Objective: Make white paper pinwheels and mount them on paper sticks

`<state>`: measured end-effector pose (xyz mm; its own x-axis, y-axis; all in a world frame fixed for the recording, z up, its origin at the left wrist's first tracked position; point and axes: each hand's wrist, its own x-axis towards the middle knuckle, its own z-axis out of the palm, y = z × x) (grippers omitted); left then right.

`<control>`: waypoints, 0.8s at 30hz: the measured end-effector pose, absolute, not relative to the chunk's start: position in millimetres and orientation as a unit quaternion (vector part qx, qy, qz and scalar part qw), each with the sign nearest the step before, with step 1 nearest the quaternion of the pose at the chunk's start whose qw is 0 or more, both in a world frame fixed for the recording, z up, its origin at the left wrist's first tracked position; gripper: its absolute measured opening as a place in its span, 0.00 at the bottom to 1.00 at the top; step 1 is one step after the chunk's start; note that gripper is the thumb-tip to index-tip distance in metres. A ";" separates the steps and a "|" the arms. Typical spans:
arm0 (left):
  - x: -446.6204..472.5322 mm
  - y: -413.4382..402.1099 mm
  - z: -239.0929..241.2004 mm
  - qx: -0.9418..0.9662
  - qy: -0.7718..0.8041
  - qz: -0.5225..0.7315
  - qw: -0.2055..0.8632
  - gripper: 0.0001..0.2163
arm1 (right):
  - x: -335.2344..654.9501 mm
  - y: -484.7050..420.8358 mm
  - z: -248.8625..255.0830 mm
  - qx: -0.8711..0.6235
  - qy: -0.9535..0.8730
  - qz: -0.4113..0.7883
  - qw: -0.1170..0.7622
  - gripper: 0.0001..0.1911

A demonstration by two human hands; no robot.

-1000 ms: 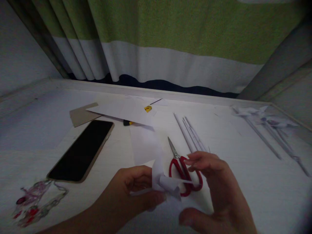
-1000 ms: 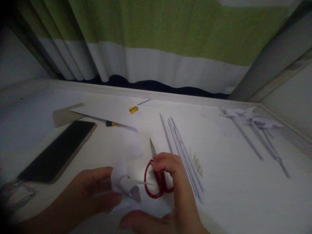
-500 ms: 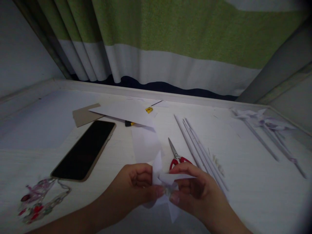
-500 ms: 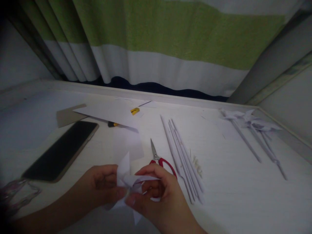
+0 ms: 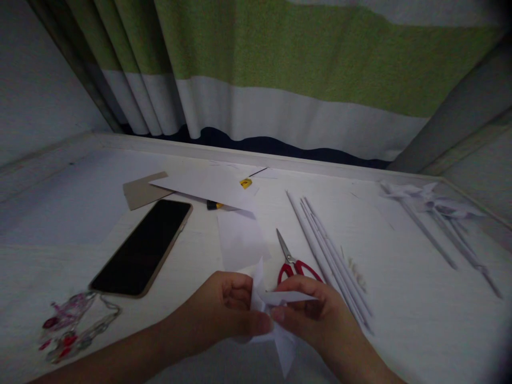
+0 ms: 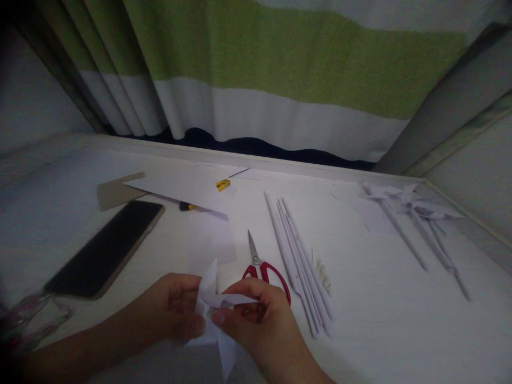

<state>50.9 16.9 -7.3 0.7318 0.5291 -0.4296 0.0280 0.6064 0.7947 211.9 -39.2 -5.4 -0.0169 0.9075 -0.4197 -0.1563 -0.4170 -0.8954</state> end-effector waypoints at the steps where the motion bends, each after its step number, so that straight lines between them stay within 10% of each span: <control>1: 50.6 17.3 -7.2 0.423 0.336 0.147 0.829 0.13 | 211.6 -39.1 -5.5 -0.560 -0.342 0.627 0.420 0.12; 24: 43.9 46.7 32.5 0.473 0.291 0.158 0.816 0.13 | 212.8 5.0 40.2 -0.551 -0.470 0.552 0.413 0.12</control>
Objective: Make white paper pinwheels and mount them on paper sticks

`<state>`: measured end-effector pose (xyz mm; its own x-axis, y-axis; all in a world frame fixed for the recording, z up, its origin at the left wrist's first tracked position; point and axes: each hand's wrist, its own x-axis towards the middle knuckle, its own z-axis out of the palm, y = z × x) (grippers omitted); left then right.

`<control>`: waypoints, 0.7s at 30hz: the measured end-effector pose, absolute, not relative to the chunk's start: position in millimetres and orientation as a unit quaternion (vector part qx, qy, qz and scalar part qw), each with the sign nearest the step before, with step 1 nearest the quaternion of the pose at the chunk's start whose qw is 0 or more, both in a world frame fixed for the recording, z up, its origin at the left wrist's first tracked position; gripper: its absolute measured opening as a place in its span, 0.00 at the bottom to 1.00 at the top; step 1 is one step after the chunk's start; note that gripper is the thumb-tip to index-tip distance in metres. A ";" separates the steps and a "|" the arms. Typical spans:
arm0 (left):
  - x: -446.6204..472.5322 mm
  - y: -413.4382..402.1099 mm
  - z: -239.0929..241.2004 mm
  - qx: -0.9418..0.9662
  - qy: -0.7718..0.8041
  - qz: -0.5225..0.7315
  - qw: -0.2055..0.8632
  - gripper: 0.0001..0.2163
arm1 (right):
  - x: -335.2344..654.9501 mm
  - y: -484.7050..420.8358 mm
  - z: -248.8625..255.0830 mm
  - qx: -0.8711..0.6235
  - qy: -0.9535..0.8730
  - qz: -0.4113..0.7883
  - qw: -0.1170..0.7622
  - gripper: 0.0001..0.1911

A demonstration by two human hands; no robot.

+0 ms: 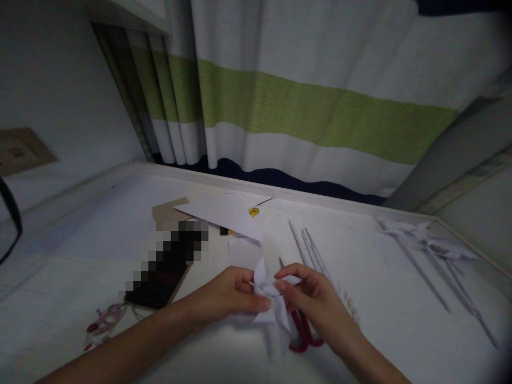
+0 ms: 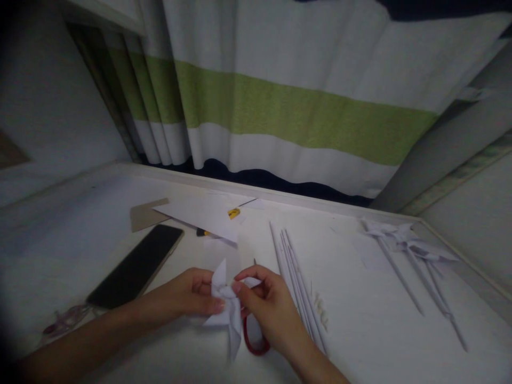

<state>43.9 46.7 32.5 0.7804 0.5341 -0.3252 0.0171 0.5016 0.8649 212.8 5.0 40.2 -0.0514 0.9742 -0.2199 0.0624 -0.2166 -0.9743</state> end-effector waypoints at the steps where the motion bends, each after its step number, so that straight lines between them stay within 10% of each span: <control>1: 44.0 48.3 34.8 0.475 0.294 0.159 0.814 0.13 | 213.5 7.1 41.0 -0.548 -0.478 0.549 0.413 0.11; 21: 34.2 91.1 98.1 0.522 0.357 0.343 0.694 0.05 | 295.2 50.5 133.6 -0.569 -0.592 0.315 0.476 0.11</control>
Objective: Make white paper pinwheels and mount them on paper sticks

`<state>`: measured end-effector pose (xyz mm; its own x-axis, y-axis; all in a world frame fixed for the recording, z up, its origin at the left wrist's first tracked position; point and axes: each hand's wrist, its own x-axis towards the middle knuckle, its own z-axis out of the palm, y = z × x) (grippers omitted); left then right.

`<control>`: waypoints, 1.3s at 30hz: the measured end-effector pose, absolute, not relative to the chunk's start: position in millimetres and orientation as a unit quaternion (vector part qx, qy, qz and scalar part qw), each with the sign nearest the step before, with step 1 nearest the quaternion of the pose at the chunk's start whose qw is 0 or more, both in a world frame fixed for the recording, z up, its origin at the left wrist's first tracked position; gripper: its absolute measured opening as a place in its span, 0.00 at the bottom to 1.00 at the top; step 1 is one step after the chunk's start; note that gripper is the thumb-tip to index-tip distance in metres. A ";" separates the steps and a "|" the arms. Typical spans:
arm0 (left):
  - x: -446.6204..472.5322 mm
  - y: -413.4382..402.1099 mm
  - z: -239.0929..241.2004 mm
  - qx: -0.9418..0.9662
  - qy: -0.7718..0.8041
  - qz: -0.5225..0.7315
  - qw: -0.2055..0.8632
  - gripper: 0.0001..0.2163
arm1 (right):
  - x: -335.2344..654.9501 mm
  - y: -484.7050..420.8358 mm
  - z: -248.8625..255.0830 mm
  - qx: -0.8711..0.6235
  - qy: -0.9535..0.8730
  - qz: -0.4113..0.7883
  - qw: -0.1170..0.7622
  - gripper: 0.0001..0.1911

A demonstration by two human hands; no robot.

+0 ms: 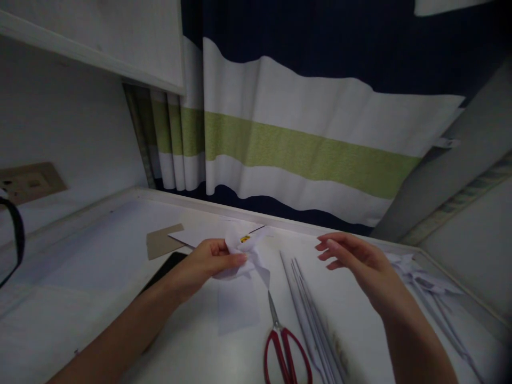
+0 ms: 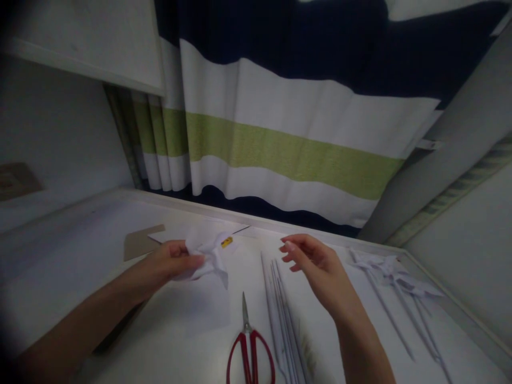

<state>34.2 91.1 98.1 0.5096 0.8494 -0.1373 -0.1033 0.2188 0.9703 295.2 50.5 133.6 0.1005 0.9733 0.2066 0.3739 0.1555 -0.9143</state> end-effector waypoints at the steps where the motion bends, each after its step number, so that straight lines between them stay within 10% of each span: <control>1: 32.3 91.9 98.7 0.522 0.360 0.352 0.689 0.05 | 298.9 51.3 132.5 -0.576 -0.594 0.306 0.471 0.12; 22: 28.0 98.1 98.7 0.508 0.420 0.338 0.672 0.06 | 308.0 103.3 18.6 -0.746 -0.646 0.159 -0.043 0.11; 32: 30.3 97.5 90.0 0.495 0.389 0.383 0.676 0.04 | 295.3 98.7 15.3 -0.767 -0.624 0.128 -0.073 0.11; 39: 34.9 85.5 89.0 0.559 0.390 0.394 0.616 0.05 | 303.1 99.4 28.6 -0.759 -0.628 0.158 0.066 0.09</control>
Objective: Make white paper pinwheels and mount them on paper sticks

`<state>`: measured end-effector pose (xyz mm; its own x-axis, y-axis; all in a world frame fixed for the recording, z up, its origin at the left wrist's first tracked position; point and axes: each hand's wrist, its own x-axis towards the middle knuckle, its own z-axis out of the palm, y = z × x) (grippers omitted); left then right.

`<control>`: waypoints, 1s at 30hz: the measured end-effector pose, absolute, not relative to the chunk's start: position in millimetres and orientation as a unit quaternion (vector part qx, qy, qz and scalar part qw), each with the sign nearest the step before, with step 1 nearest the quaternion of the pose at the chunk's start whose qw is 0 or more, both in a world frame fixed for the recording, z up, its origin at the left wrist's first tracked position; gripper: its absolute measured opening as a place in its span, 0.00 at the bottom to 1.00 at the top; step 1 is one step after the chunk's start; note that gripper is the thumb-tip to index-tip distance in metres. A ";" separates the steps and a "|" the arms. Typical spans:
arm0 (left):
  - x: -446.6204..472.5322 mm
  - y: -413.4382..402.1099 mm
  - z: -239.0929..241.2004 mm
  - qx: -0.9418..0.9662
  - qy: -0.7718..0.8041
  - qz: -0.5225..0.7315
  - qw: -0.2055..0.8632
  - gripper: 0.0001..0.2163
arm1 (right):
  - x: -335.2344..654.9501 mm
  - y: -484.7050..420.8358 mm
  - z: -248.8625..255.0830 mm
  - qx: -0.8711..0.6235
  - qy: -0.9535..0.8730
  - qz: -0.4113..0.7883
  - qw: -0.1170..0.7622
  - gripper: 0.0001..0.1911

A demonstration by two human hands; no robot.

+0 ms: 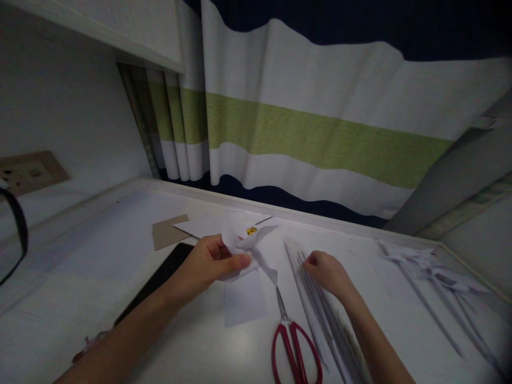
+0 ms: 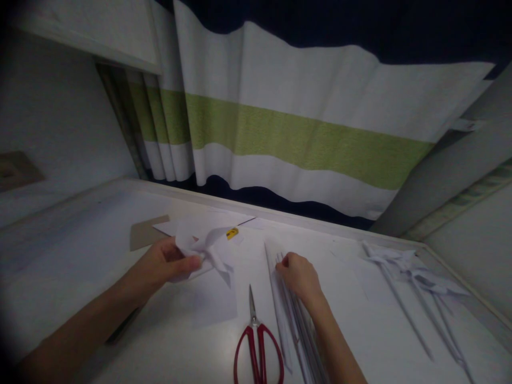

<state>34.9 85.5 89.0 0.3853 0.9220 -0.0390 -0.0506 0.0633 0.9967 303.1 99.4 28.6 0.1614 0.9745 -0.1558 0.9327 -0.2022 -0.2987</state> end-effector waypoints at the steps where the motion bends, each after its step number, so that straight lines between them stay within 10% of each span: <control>1: 35.0 81.4 90.0 0.595 0.395 0.386 0.584 0.05 | 304.2 98.2 35.1 -0.750 -0.631 0.166 0.103 0.09; 7: 36.5 57.5 103.2 0.822 0.225 0.432 0.296 0.10 | 289.8 66.7 82.9 -0.647 -0.637 0.191 0.373 0.10; 12: 41.3 50.6 105.5 0.870 0.079 0.401 0.275 0.13 | 258.9 29.8 104.1 -0.534 -0.638 0.267 0.486 0.04; 30: 43.9 47.9 96.7 0.850 0.100 0.372 0.360 0.12 | 237.7 9.1 112.3 -0.419 -0.635 0.469 0.449 0.11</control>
